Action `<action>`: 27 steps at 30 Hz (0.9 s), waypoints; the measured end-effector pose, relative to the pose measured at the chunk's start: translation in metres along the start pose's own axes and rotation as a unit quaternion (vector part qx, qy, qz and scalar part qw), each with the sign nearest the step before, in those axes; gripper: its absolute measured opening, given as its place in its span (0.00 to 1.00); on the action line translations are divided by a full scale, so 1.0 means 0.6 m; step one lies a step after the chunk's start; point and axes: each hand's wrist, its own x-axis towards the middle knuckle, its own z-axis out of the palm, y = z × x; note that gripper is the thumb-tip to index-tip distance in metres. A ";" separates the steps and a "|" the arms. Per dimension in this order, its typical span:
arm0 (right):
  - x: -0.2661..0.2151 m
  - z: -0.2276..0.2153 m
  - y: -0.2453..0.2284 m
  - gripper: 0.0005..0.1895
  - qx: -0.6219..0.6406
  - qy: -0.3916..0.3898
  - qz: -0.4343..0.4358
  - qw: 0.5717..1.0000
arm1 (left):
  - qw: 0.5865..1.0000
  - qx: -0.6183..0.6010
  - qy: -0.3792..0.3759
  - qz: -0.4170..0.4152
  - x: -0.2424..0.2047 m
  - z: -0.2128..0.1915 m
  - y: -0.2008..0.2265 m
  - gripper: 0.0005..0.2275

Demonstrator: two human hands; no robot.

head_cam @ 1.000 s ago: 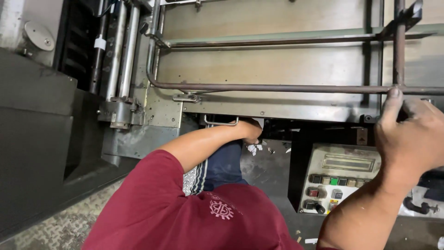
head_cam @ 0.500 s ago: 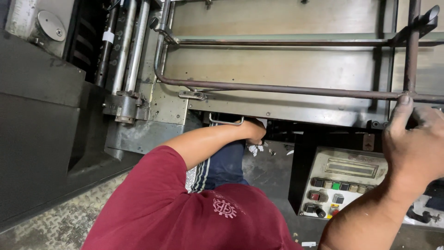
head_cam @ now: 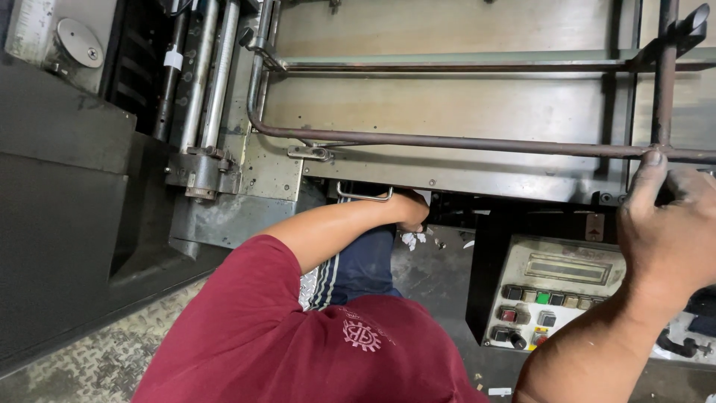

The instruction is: The person adjusts a metal rod on a large industrial machine using both hands. They repeatedly move the rod along a track and manipulate a lever or handle on the side of the machine.

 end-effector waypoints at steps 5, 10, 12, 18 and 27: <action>-0.001 0.003 0.005 0.14 -0.010 0.025 -0.024 0.999 | 1.000 -0.021 0.010 0.005 0.002 0.004 -0.003 0.21; -0.005 0.009 0.011 0.13 -0.008 0.013 -0.007 1.000 | 1.000 -0.029 -0.001 0.000 0.012 0.010 -0.005 0.21; -0.004 0.006 0.007 0.13 -0.001 0.013 -0.006 1.000 | 1.000 -0.029 -0.001 -0.001 0.003 0.002 -0.002 0.20; -0.006 0.007 0.012 0.13 -0.018 0.000 -0.013 1.000 | 1.000 -0.010 -0.003 0.005 -0.011 -0.009 0.003 0.21; -0.004 0.007 0.008 0.13 0.006 0.008 -0.005 1.000 | 1.000 -0.028 0.008 -0.005 -0.018 -0.014 0.004 0.21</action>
